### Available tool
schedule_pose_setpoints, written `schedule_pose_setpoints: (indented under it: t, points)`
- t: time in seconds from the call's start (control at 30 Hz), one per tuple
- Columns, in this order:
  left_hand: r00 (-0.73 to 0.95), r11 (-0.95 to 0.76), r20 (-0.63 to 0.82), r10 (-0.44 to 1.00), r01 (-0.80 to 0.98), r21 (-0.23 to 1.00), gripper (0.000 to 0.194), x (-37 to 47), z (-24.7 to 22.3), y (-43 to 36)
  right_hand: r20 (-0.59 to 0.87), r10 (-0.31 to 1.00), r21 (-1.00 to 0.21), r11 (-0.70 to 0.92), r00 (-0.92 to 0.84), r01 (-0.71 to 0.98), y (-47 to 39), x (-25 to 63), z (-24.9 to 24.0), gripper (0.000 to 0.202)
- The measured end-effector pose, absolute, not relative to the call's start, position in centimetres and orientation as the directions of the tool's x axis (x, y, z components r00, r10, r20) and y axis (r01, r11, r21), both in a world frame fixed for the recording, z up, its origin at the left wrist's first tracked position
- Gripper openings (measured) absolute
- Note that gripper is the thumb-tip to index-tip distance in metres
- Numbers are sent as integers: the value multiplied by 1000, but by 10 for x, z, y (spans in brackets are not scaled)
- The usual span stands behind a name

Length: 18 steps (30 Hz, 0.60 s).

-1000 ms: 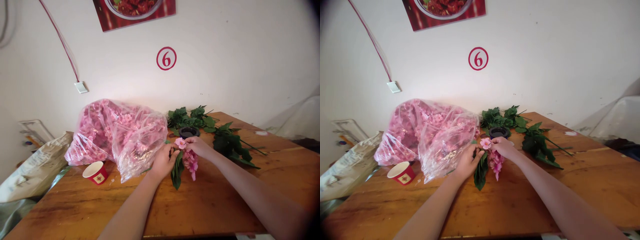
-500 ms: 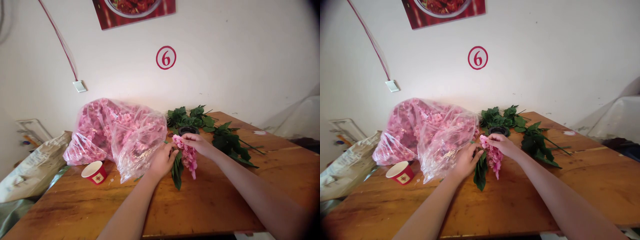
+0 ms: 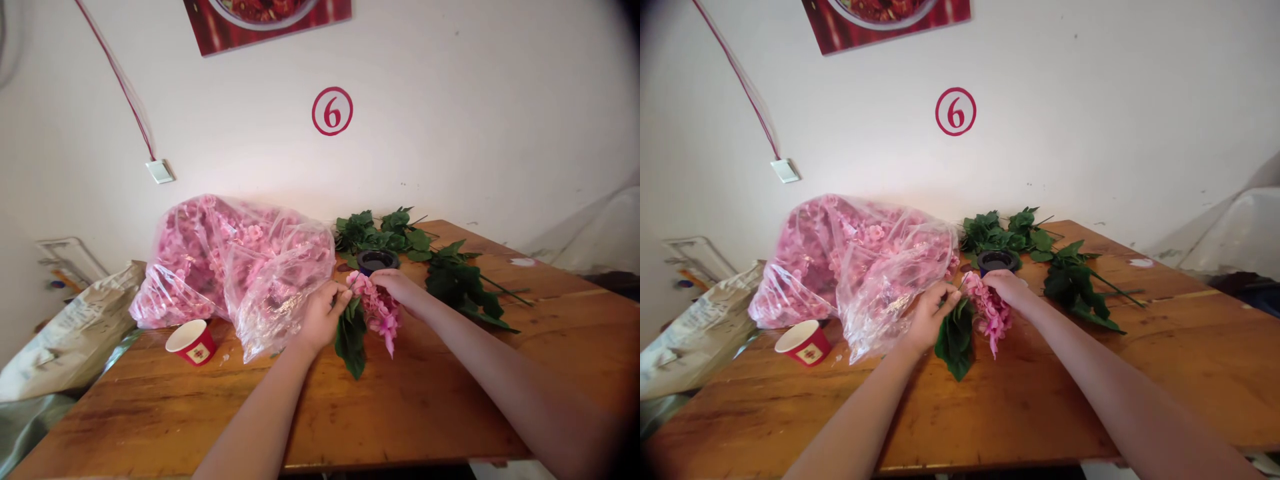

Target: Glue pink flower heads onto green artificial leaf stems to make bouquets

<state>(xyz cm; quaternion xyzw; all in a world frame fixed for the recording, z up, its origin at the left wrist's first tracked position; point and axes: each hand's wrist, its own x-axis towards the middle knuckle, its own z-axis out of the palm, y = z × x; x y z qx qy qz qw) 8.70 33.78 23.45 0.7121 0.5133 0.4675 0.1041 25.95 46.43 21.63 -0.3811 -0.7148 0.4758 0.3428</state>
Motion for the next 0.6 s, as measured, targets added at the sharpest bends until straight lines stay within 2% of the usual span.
schedule_pose_setpoints:
  t: [0.13, 0.27, 0.33, 0.47, 0.53, 0.6]
  points:
    - [-28, -410, 489, 872, 506, 759, 28, 86, 225, 343, 153, 882, -845, 351, -447, 403, 460, 261, 221, 18]
    - [-56, -384, 453, 890, 446, 808, 24, 85, 214, 352, 265, 842, -703, 503, -470, 503, 452, 260, 227, 15]
    - [-64, -363, 429, 901, 431, 826, 22, 85, 209, 356, 379, 798, -627, 594, -468, 504, 447, 259, 230, 13]
    - [-98, -261, 304, 948, 311, 914, 17, 86, 202, 361, 672, 533, -324, 836, -514, 442, 429, 255, 237, 15]
    - [-94, -243, 272, 958, 245, 939, 14, 87, 202, 361, 684, 413, -210, 901, -602, 380, 421, 249, 241, 18]
    - [-69, -254, 270, 960, 179, 950, 9, 87, 201, 361, 617, 356, -174, 931, -702, 320, 417, 237, 246, 21]
